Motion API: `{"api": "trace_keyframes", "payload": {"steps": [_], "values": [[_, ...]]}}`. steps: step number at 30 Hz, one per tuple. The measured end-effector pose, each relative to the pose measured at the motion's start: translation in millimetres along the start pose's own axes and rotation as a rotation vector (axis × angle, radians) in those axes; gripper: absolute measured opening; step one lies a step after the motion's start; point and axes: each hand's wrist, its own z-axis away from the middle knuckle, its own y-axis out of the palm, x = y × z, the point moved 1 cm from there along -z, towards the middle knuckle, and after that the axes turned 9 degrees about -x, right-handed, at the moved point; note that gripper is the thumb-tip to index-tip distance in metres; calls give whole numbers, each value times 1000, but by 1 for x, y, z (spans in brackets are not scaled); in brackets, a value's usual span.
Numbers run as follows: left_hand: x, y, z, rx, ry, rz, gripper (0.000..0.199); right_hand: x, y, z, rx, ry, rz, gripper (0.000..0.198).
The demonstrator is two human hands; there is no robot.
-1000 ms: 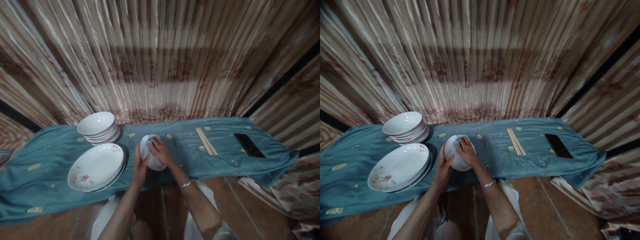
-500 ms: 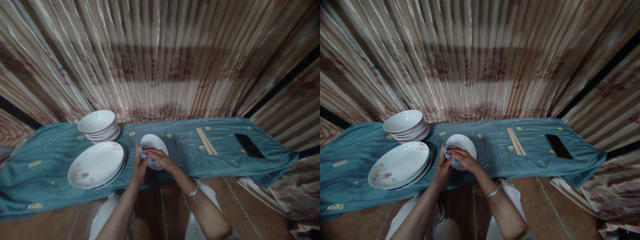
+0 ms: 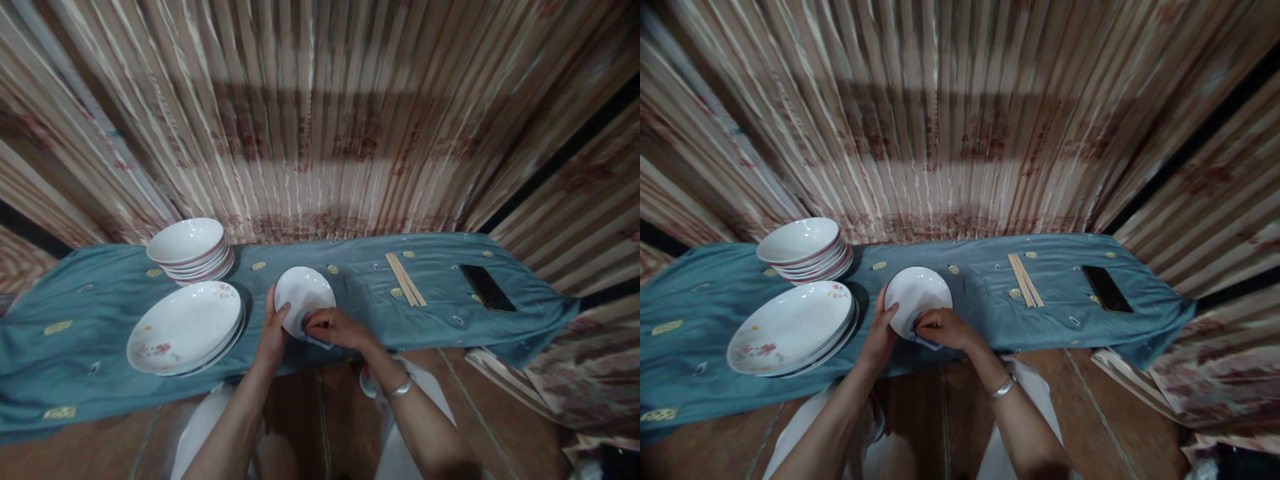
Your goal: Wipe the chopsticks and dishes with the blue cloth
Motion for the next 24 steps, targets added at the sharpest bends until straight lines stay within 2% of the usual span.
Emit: {"api": "trace_keyframes", "payload": {"steps": [2,5,9,12,18,24], "values": [[-1,1,-1,8,11,-4,80,-5,-8,3,-24,-17,169,15],[-2,1,-1,28,15,-20,79,-10,-18,3,-89,26,409,15],[-6,2,3,55,-8,-49,79,-14,-22,-3,-253,93,683,19],[-7,2,4,61,-4,-51,81,-17,-19,-11,-364,98,788,19],[-6,2,5,73,13,-60,77,-30,-13,-34,-554,11,688,29],[-5,2,6,75,-20,-16,77,-33,-7,-53,-598,-75,449,42]]}}
